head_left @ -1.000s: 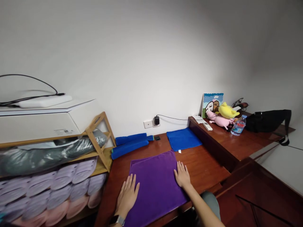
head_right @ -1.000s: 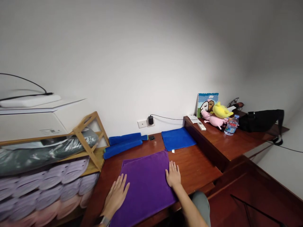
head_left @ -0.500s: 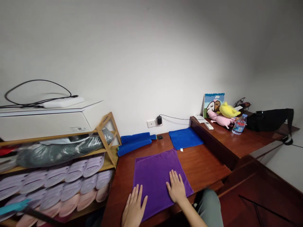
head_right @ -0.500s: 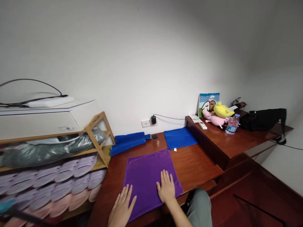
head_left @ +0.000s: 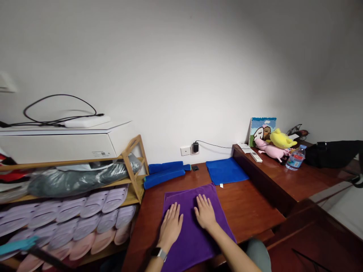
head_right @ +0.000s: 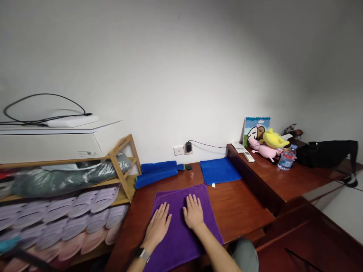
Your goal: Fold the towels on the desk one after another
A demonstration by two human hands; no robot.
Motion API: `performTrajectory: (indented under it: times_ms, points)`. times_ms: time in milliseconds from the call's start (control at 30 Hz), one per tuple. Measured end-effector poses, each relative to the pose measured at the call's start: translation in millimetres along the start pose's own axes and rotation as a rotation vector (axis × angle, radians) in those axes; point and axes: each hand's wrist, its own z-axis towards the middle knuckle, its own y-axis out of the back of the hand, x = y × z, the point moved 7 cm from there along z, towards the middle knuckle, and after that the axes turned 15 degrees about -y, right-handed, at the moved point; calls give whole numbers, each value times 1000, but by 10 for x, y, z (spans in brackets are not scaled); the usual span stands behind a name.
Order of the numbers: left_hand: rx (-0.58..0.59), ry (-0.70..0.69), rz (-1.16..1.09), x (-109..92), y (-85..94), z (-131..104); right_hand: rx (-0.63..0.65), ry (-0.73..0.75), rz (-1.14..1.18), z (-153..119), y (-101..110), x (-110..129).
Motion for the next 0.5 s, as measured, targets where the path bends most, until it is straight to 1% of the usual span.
performTrajectory:
  times_ms: [67, 100, 167, 200, 267, 333, 433, 500]
  points:
    - [53, -16, -22, 36, -102, 285, 67, 41, 15, 188, -160, 273]
    - [80, -11, -26, 92, -169, 380, 96, 53, 17, 274, -247, 346]
    - [123, 21, -11, 265, -303, 478, 122, 68, 11, 436, -387, 360]
    - [134, 41, 2, 361, -359, 493, 118, 67, 4, 516, -425, 306]
    - [133, 76, 27, 522, -428, 490, 102, 37, -19, 677, -441, 108]
    - [122, 102, 41, 603, -444, 480, 94, -28, -49, 835, -397, -151]
    - [129, 141, 52, 599, -414, 488, 84, -112, -80, 1036, -299, -476]
    - [147, 163, 61, 566, -384, 500, 83, -129, -91, 1129, -268, -587]
